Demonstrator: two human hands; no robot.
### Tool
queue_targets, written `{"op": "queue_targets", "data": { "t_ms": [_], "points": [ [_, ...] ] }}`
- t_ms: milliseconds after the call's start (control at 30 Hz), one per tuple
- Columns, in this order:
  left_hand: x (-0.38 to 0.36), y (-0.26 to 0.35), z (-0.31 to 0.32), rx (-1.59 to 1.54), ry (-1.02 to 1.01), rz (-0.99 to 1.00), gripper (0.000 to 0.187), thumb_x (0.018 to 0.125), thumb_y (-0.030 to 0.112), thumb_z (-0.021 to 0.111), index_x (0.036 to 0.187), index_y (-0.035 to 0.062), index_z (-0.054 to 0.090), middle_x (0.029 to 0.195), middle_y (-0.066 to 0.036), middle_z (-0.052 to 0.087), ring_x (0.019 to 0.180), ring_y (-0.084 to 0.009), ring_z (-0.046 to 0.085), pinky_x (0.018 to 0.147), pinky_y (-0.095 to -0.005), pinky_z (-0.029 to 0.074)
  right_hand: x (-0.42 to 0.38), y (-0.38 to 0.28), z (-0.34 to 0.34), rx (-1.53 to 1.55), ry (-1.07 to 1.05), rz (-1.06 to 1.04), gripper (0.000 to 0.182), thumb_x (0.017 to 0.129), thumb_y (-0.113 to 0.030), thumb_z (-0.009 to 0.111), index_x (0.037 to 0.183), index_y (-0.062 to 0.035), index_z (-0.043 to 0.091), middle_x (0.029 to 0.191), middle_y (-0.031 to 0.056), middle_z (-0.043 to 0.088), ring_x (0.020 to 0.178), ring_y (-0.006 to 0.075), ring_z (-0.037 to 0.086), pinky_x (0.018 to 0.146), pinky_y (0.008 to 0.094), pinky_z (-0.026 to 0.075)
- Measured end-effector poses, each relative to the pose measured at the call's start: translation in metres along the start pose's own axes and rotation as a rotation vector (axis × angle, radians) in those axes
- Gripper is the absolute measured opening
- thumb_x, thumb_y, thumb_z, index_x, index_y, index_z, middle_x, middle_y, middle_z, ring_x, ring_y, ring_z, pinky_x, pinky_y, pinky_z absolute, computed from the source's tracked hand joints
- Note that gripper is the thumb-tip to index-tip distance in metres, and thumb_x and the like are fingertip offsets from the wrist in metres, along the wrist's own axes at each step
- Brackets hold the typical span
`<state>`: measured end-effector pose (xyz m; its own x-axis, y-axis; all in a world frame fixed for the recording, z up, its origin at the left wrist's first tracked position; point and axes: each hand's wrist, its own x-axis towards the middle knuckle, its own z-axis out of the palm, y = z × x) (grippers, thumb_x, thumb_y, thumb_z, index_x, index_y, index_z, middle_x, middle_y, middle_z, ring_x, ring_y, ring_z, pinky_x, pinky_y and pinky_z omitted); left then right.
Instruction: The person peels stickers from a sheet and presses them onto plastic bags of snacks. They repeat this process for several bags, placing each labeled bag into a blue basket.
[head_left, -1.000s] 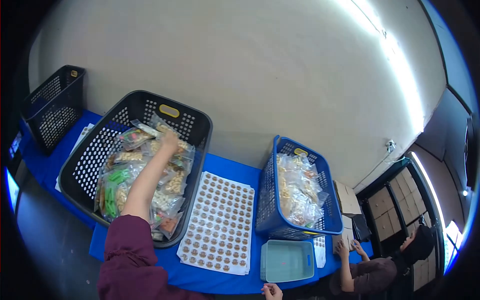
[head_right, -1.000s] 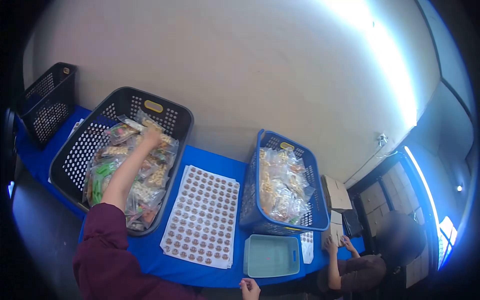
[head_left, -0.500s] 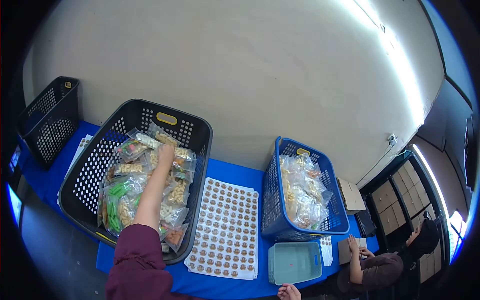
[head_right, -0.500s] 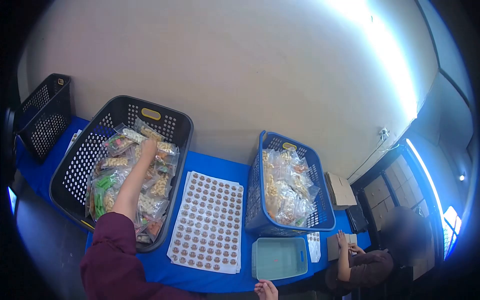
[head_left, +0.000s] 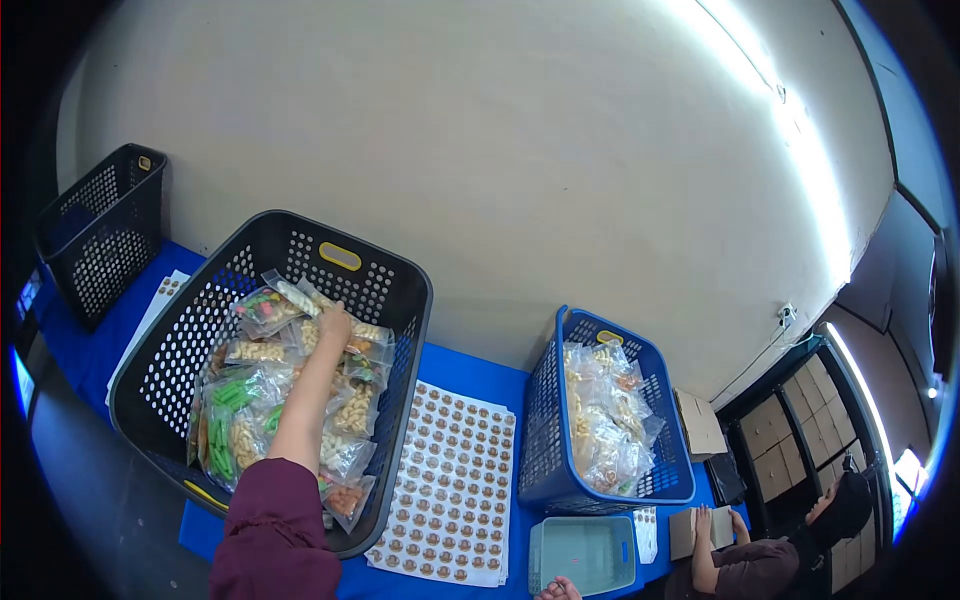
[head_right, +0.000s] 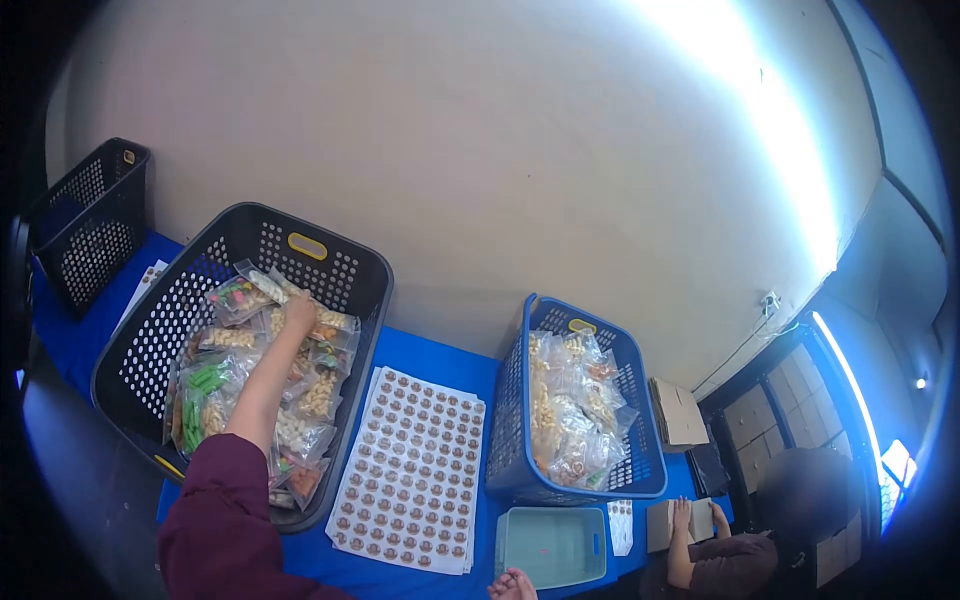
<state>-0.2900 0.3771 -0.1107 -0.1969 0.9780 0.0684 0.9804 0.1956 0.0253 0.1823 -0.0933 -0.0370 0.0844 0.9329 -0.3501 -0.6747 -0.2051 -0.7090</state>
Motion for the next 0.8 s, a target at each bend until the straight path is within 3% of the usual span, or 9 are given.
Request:
{"op": "queue_targets", "data": {
  "t_ms": [33, 133, 267, 400, 467, 633, 700, 767, 800],
  "points": [
    [-0.004, 0.001, -0.006, -0.004, -0.055, -0.002, 0.034, 0.085, 0.018, 0.040, 0.114, 0.0040, 0.052, 0.124, -0.003, 0.042, 0.101, -0.0263, 0.050, 0.079, -0.0376, 0.043, 0.001, 0.001, 0.000, -0.015, 0.023, 0.000, 0.018, 0.087, -0.022, 0.050, 0.099, -0.0087, 0.053, 0.083, 0.0021, 0.056, 0.075, 0.0152, 0.052, 0.072, 0.0290, 0.042],
    [-0.022, 0.003, 0.008, -0.305, 0.348, -0.094, 0.029, 0.084, 0.018, 0.041, 0.100, 0.0034, 0.060, 0.114, -0.002, 0.046, 0.102, -0.0248, 0.047, 0.077, -0.0375, 0.043, 0.006, 0.004, -0.003, -0.020, 0.034, -0.005, 0.018, 0.086, -0.022, 0.051, 0.098, -0.0088, 0.054, 0.082, 0.0021, 0.057, 0.074, 0.0152, 0.053, 0.071, 0.0290, 0.042],
    [-0.043, 0.004, -0.010, -0.094, 0.178, -0.028, 0.027, 0.082, 0.017, 0.043, 0.102, 0.0054, 0.058, 0.110, -0.002, 0.046, 0.098, -0.0222, 0.046, 0.079, -0.0383, 0.040, 0.005, 0.004, -0.001, -0.049, 0.028, 0.006, 0.018, 0.086, -0.021, 0.052, 0.098, -0.0081, 0.055, 0.082, 0.0025, 0.057, 0.073, 0.0151, 0.053, 0.069, 0.0286, 0.043],
    [-0.044, -0.008, -0.022, 0.077, 0.379, 0.085, 0.026, 0.079, 0.013, 0.046, 0.100, 0.0062, 0.059, 0.103, -0.007, 0.050, 0.087, -0.0221, 0.052, 0.076, -0.0409, 0.039, 0.006, 0.009, 0.000, -0.063, 0.023, -0.029, 0.020, 0.085, -0.021, 0.053, 0.098, -0.0063, 0.055, 0.082, 0.0034, 0.056, 0.073, 0.0154, 0.053, 0.069, 0.0295, 0.043],
    [-0.047, -0.007, -0.055, -0.028, 0.704, 0.162, 0.025, 0.075, 0.010, 0.049, 0.098, 0.0055, 0.058, 0.097, -0.012, 0.051, 0.081, -0.0232, 0.055, 0.078, -0.0416, 0.039, 0.006, 0.012, -0.007, -0.058, 0.001, -0.022, 0.019, 0.086, -0.018, 0.051, 0.099, -0.0046, 0.054, 0.084, 0.0061, 0.057, 0.076, 0.0161, 0.054, 0.070, 0.0287, 0.044],
    [-0.115, 0.032, -0.202, -0.505, 0.586, 0.404, 0.035, 0.069, 0.011, 0.061, 0.096, -0.0055, 0.047, 0.096, -0.017, 0.046, 0.080, -0.0348, 0.054, 0.069, -0.0412, 0.045, 0.015, 0.017, 0.011, -0.130, -0.034, -0.084, 0.020, 0.088, -0.013, 0.044, 0.101, 0.0017, 0.049, 0.082, 0.0090, 0.053, 0.076, 0.0171, 0.051, 0.071, 0.0294, 0.042],
    [-0.171, 0.056, -0.236, -0.618, 0.530, 0.546, 0.039, 0.071, 0.014, 0.061, 0.104, -0.0023, 0.047, 0.102, -0.015, 0.044, 0.082, -0.0330, 0.054, 0.073, -0.0385, 0.045, 0.019, 0.022, 0.021, -0.130, -0.117, -0.068, 0.019, 0.088, -0.013, 0.043, 0.099, 0.0020, 0.050, 0.082, 0.0089, 0.053, 0.076, 0.0168, 0.051, 0.071, 0.0295, 0.042],
    [-0.232, 0.075, -0.253, -0.623, 0.476, 0.743, 0.048, 0.072, 0.014, 0.060, 0.115, -0.0009, 0.043, 0.114, -0.017, 0.040, 0.102, -0.0329, 0.047, 0.088, -0.0386, 0.040, 0.021, 0.029, 0.033, -0.132, -0.169, -0.036, 0.019, 0.089, -0.013, 0.044, 0.098, 0.0024, 0.050, 0.083, 0.0090, 0.053, 0.078, 0.0170, 0.050, 0.072, 0.0300, 0.042],
    [-0.265, 0.084, -0.259, -0.683, 0.316, 0.747, 0.051, 0.071, 0.013, 0.061, 0.117, -0.0004, 0.042, 0.113, -0.018, 0.041, 0.107, -0.0340, 0.043, 0.094, -0.0390, 0.036, 0.024, 0.036, 0.034, -0.080, -0.228, -0.001, 0.023, 0.089, -0.015, 0.043, 0.103, 0.0028, 0.049, 0.084, 0.0088, 0.054, 0.080, 0.0177, 0.052, 0.076, 0.0304, 0.042]
  ]
}}
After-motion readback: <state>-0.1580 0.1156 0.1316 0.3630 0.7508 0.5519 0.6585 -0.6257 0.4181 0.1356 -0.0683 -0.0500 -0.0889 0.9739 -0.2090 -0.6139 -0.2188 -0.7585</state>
